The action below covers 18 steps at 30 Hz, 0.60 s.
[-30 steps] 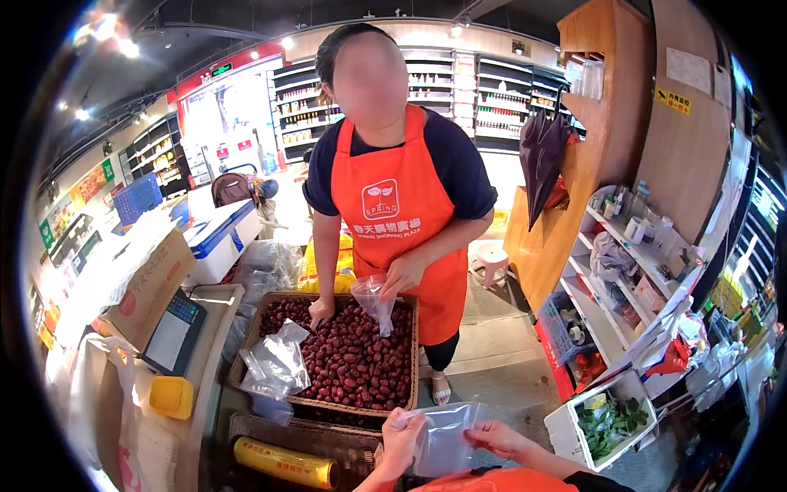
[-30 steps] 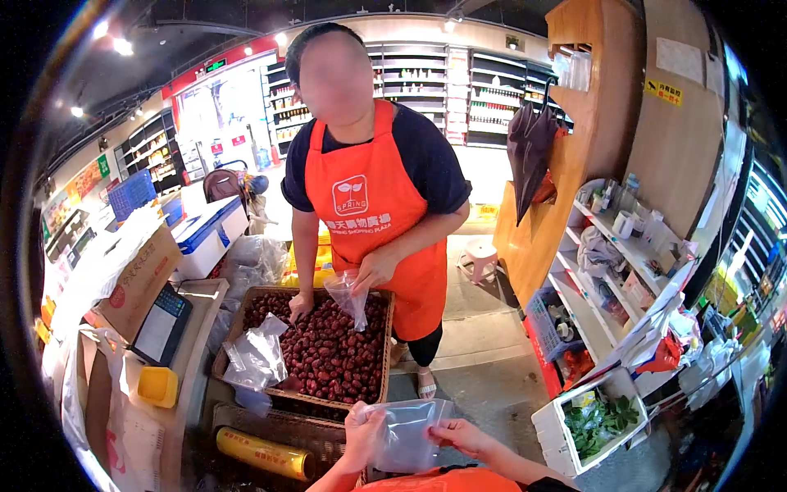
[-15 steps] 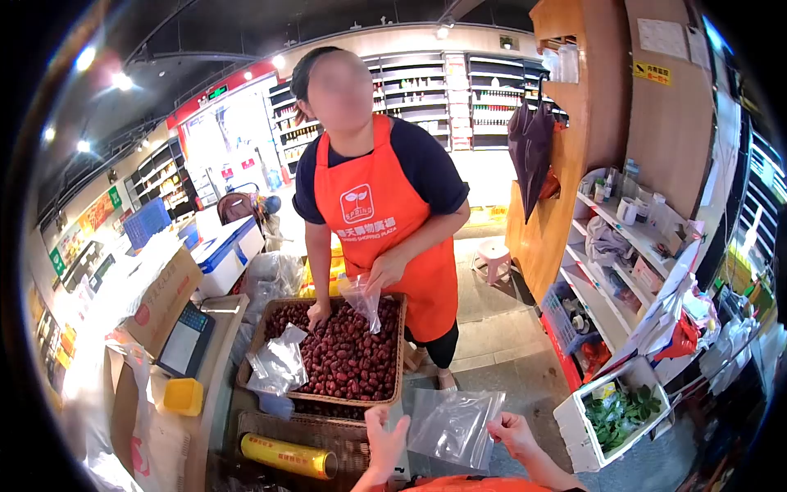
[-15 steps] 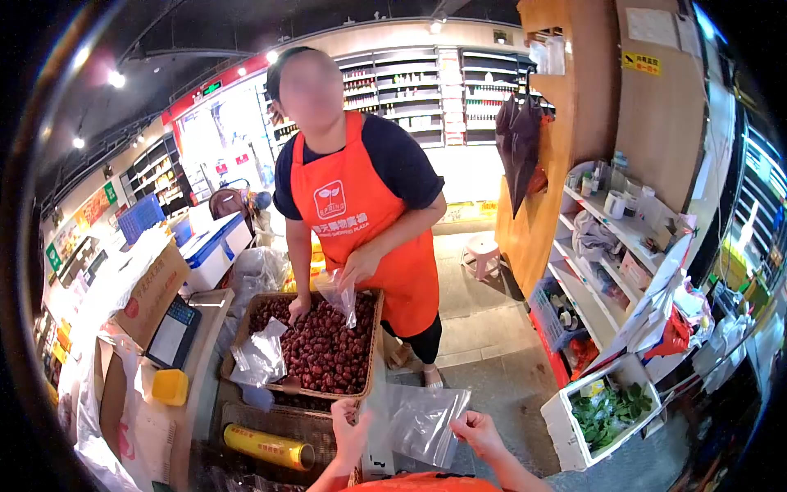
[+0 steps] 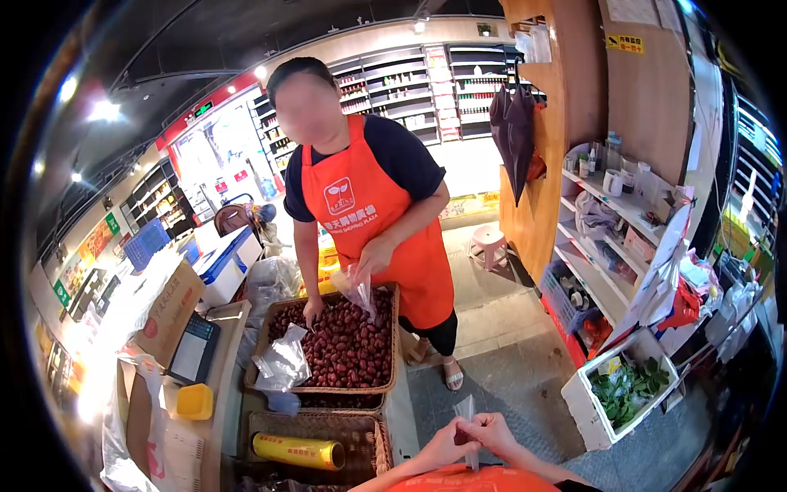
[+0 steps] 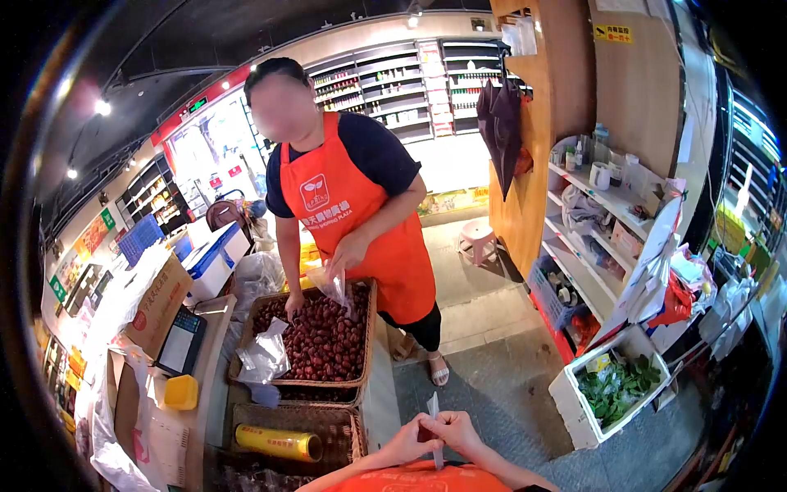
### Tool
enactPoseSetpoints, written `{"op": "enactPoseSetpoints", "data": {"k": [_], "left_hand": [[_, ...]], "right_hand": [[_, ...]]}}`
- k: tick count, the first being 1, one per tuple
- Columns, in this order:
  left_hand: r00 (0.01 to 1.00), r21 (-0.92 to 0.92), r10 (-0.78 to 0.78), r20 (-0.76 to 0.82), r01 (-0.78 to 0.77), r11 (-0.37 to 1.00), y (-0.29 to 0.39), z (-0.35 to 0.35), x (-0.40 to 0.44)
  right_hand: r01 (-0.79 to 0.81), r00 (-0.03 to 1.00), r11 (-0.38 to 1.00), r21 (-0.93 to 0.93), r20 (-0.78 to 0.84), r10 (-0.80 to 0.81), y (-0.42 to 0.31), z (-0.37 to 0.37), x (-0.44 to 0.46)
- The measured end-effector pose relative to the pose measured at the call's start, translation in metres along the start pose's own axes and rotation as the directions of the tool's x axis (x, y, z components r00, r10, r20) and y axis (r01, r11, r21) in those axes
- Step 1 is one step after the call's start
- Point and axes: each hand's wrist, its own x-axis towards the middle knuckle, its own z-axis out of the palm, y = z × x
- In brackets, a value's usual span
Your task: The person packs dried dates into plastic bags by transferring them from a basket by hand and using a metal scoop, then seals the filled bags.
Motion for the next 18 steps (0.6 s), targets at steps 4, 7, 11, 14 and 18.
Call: {"op": "enactPoseSetpoints", "data": {"k": [4,7,11,14,18], "left_hand": [[0.998,-0.182,-0.016,0.064,0.027,0.983,0.002,0.001,-0.003],[0.994,-0.177,-0.085,0.069,0.096,0.979,0.003,-0.003,-0.006],[0.966,-0.283,-0.248,0.080,0.260,0.923,0.009,0.001,-0.009],[0.960,-0.345,-0.271,0.068,0.277,0.897,0.005,0.003,-0.008],[0.957,-0.202,-0.289,-0.033,0.277,0.939,0.007,0.005,-0.006]], "right_hand": [[0.065,0.998,0.998,-0.017,0.019,-0.065,0.018,-0.007,0.004],[0.100,0.995,0.992,-0.073,0.005,-0.100,0.009,-0.001,0.006],[0.165,0.985,0.969,-0.182,-0.024,-0.172,0.025,-0.009,0.002],[0.180,0.981,0.976,-0.126,-0.044,-0.186,0.022,-0.008,0.000],[0.209,0.968,0.961,-0.182,-0.101,-0.230,0.009,-0.003,-0.003]]}}
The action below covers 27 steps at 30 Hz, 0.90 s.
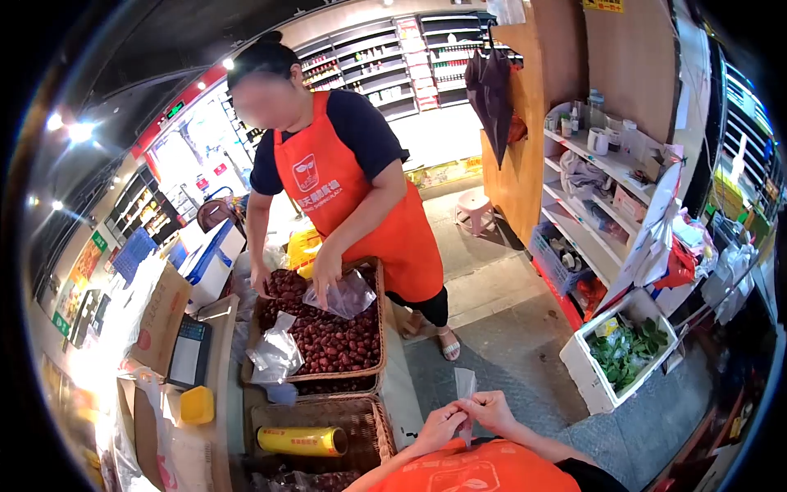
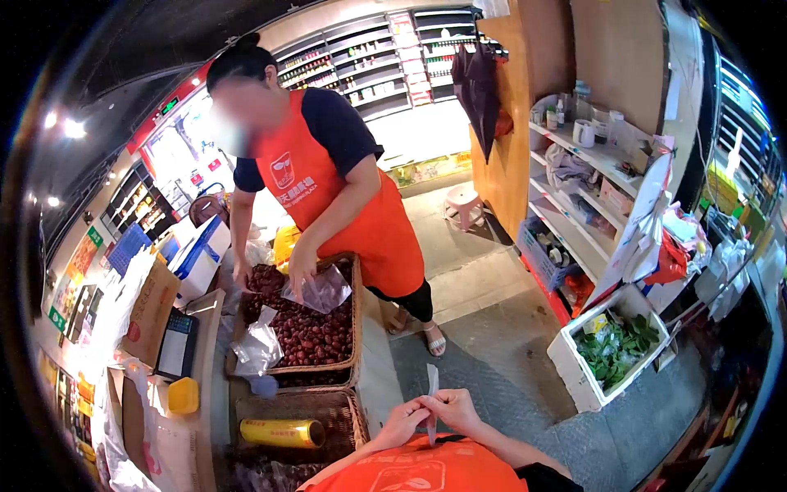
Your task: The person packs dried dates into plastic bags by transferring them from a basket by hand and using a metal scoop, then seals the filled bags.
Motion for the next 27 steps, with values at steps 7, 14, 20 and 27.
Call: {"op": "enactPoseSetpoints", "data": {"k": [7,14,20,27], "left_hand": [[0.986,0.292,0.122,-0.113,-0.085,0.953,0.004,0.000,-0.002],[0.980,0.396,0.068,-0.187,0.012,0.918,0.000,-0.003,-0.001],[0.999,-0.005,0.024,0.045,-0.024,1.000,-0.018,-0.019,0.008],[0.991,0.209,0.030,0.129,-0.057,0.976,0.014,-0.001,-0.009]], "right_hand": [[0.272,0.947,0.841,-0.468,-0.024,-0.320,0.020,-0.002,0.008],[0.364,0.924,0.793,-0.488,0.082,-0.373,0.023,0.001,0.013],[0.049,0.993,0.982,-0.183,0.118,-0.028,0.032,-0.008,0.013],[-0.095,0.941,0.980,-0.173,0.305,0.145,0.014,-0.029,0.006]]}}
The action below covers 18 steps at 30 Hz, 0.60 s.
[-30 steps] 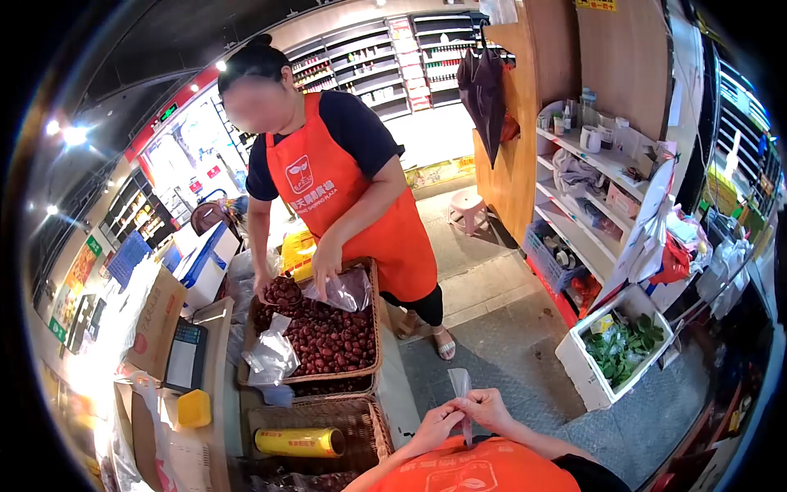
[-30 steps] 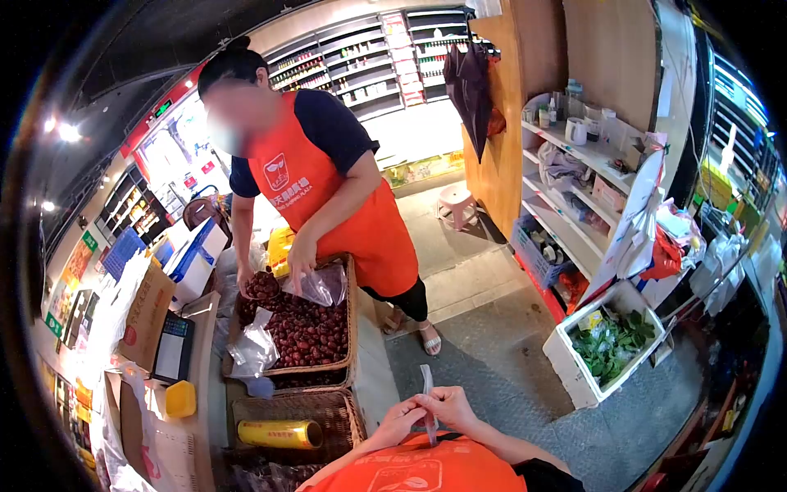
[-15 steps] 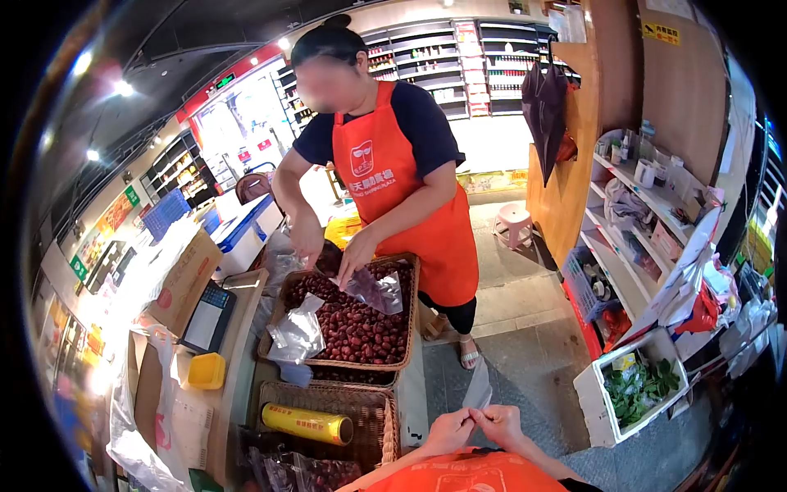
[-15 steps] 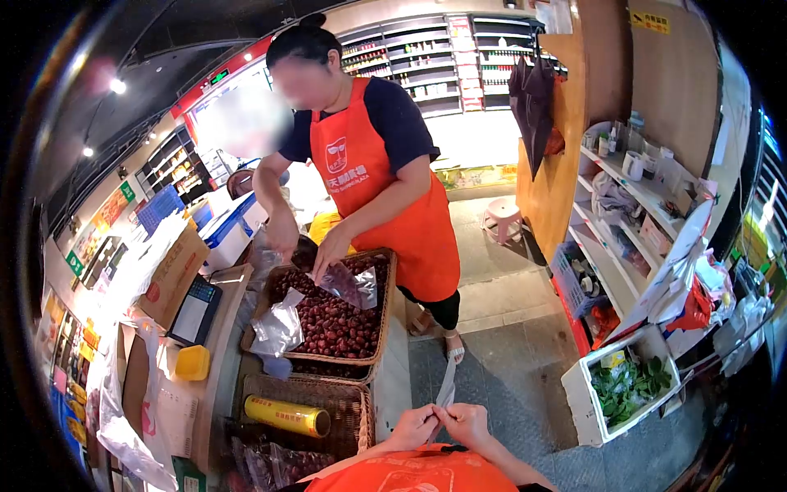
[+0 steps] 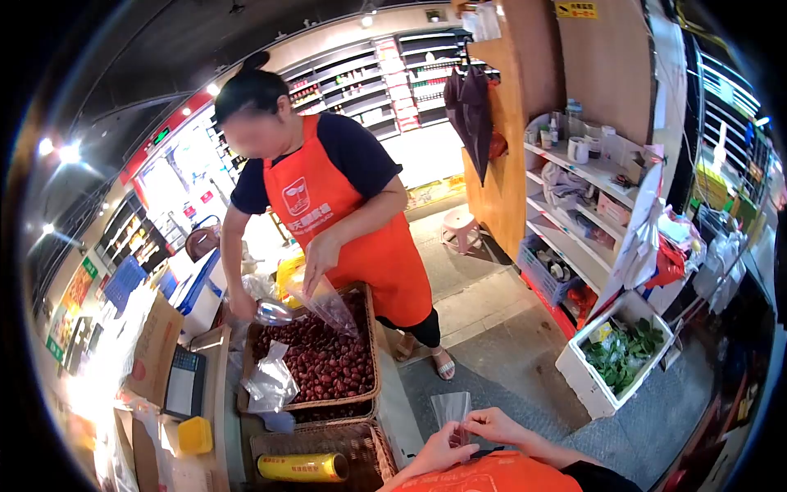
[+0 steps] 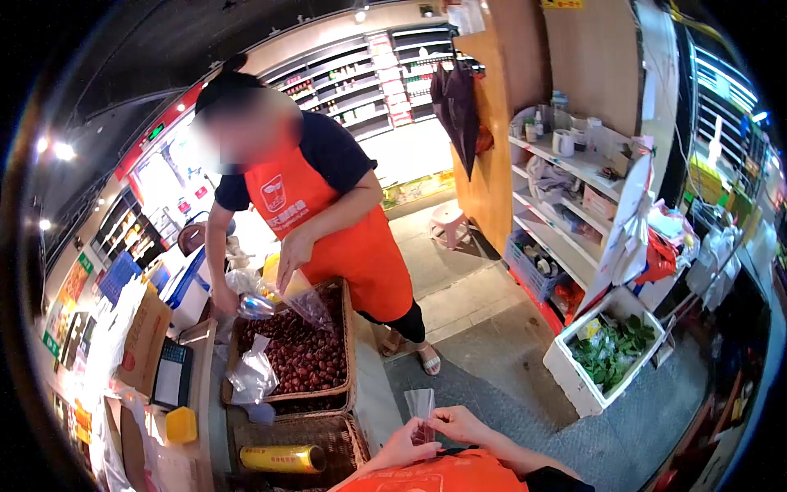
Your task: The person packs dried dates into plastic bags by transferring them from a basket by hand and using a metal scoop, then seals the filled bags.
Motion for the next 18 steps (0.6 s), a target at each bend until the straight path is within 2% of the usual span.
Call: {"op": "enactPoseSetpoints", "data": {"k": [1,4,7,8,11,12,14,15,17,18], "left_hand": [[0.998,0.130,-0.056,-0.003,0.056,0.990,0.004,0.000,-0.001],[0.995,0.033,0.069,-0.066,-0.066,0.997,-0.023,0.004,0.006],[0.992,0.113,0.124,-0.008,-0.122,0.986,-0.028,-0.006,0.004],[0.989,0.104,0.147,-0.023,-0.144,0.984,-0.025,-0.007,0.003],[0.999,-0.107,0.026,0.020,-0.023,0.994,-0.012,-0.009,-0.008],[1.000,-0.139,-0.025,-0.001,0.025,0.990,-0.032,-0.013,-0.004],[0.990,-0.208,-0.130,-0.054,0.116,0.971,-0.087,-0.026,0.006],[0.989,-0.249,-0.144,-0.023,0.134,0.959,-0.073,-0.029,0.002],[0.987,-0.336,-0.160,0.026,0.159,0.928,-0.031,-0.033,-0.001],[0.993,-0.276,-0.115,-0.031,0.102,0.956,-0.026,-0.030,0.002]], "right_hand": [[-0.001,1.000,0.999,-0.053,0.009,0.001,0.001,0.000,0.000],[0.055,0.998,0.992,-0.117,0.045,-0.050,-0.001,0.004,-0.001],[0.143,0.988,0.963,-0.226,0.082,-0.127,-0.005,0.004,0.000],[0.160,0.986,0.978,-0.133,0.065,-0.153,-0.009,0.004,-0.002],[0.199,0.978,0.967,-0.157,0.091,-0.187,-0.009,0.005,-0.001],[0.242,0.968,0.963,-0.122,0.103,-0.230,-0.008,0.005,-0.001],[0.175,0.971,0.977,0.120,0.141,-0.191,0.012,0.008,0.007],[0.138,0.968,0.961,0.241,0.171,-0.182,0.017,0.012,0.010],[0.175,0.982,0.975,0.137,0.047,-0.183,0.004,0.016,0.007],[0.169,0.986,0.983,0.076,-0.005,-0.169,-0.005,0.019,0.003]]}}
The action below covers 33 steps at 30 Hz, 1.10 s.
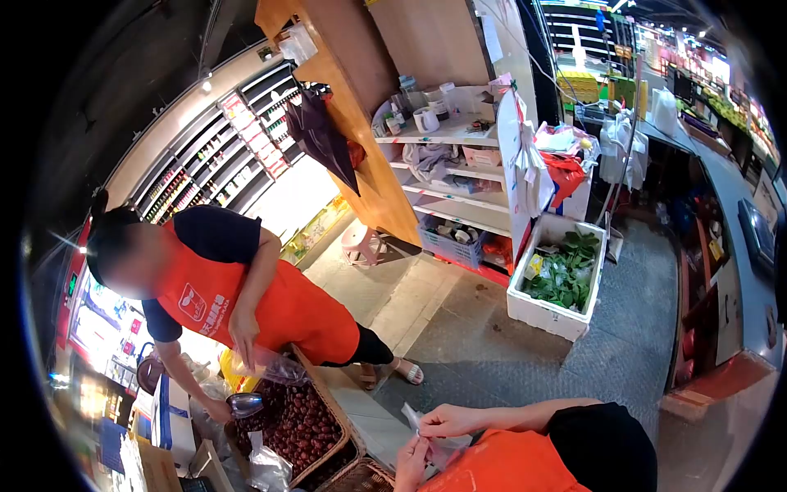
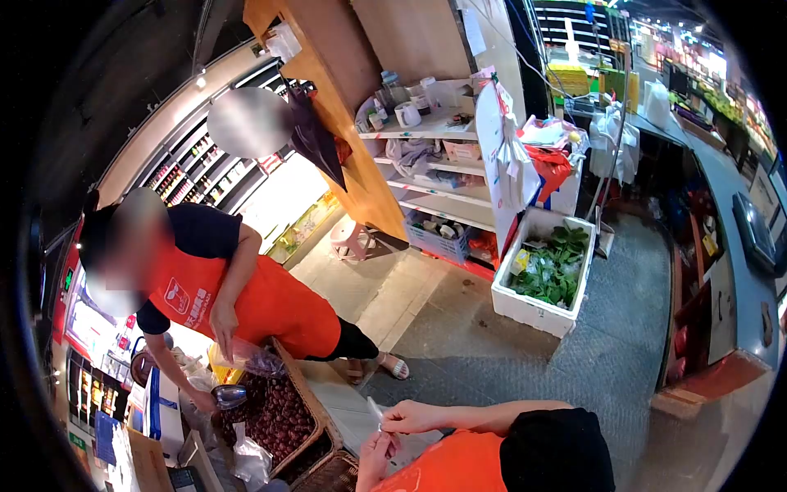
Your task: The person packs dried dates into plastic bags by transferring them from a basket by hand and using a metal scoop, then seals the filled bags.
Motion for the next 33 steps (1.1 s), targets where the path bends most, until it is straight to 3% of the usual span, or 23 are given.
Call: {"op": "enactPoseSetpoints", "data": {"k": [1,3,6,7,9,12,15,18,21,27,30,33], "left_hand": [[0.996,0.121,0.088,-0.010,-0.086,0.989,0.005,0.003,-0.002],[0.964,0.352,0.265,0.002,-0.249,0.902,0.018,0.012,-0.006],[0.909,0.435,0.417,0.003,-0.376,0.818,0.021,0.020,-0.007],[0.929,0.358,0.368,-0.031,-0.333,0.872,0.017,0.018,-0.005],[0.961,0.186,0.262,-0.084,-0.244,0.952,0.002,0.011,0.001],[0.971,0.081,0.222,-0.086,-0.215,0.973,-0.014,0.008,0.010],[0.978,0.177,0.164,-0.132,-0.139,0.974,-0.054,-0.017,0.033],[0.876,0.684,0.456,-0.161,-0.234,0.691,-0.001,0.025,0.005],[0.946,0.814,0.285,-0.156,-0.040,0.579,0.010,0.029,-0.006],[0.903,0.715,0.310,-0.297,-0.006,0.699,0.002,0.028,-0.011],[0.929,0.484,0.272,-0.252,-0.123,0.866,0.003,0.021,-0.016],[0.906,0.435,0.177,-0.385,0.008,0.901,-0.005,-0.013,-0.016]], "right_hand": [[-0.011,0.999,0.998,-0.064,-0.053,0.007,-0.005,0.001,0.000],[-0.068,0.998,0.998,-0.010,0.015,0.068,0.002,-0.002,0.005],[-0.085,0.995,0.992,0.091,0.054,0.080,0.011,-0.004,0.005],[-0.078,0.996,0.989,0.126,0.056,0.072,0.014,-0.003,0.004],[-0.016,0.998,0.999,-0.034,-0.063,0.014,0.016,0.000,0.002],[0.037,0.977,0.950,-0.311,-0.190,-0.100,0.012,0.003,-0.005],[0.034,0.949,0.866,-0.499,-0.254,-0.184,0.024,0.006,-0.006],[0.036,0.931,0.786,-0.618,-0.265,-0.252,0.017,0.009,-0.009],[0.035,0.935,0.747,-0.664,-0.242,-0.259,0.023,0.015,-0.009],[0.073,0.951,0.580,-0.812,-0.118,-0.285,0.025,0.024,-0.007],[0.185,0.923,0.638,-0.748,-0.090,-0.373,0.021,0.027,-0.008],[0.142,0.938,0.720,-0.679,-0.139,-0.316,0.015,0.021,-0.012]]}}
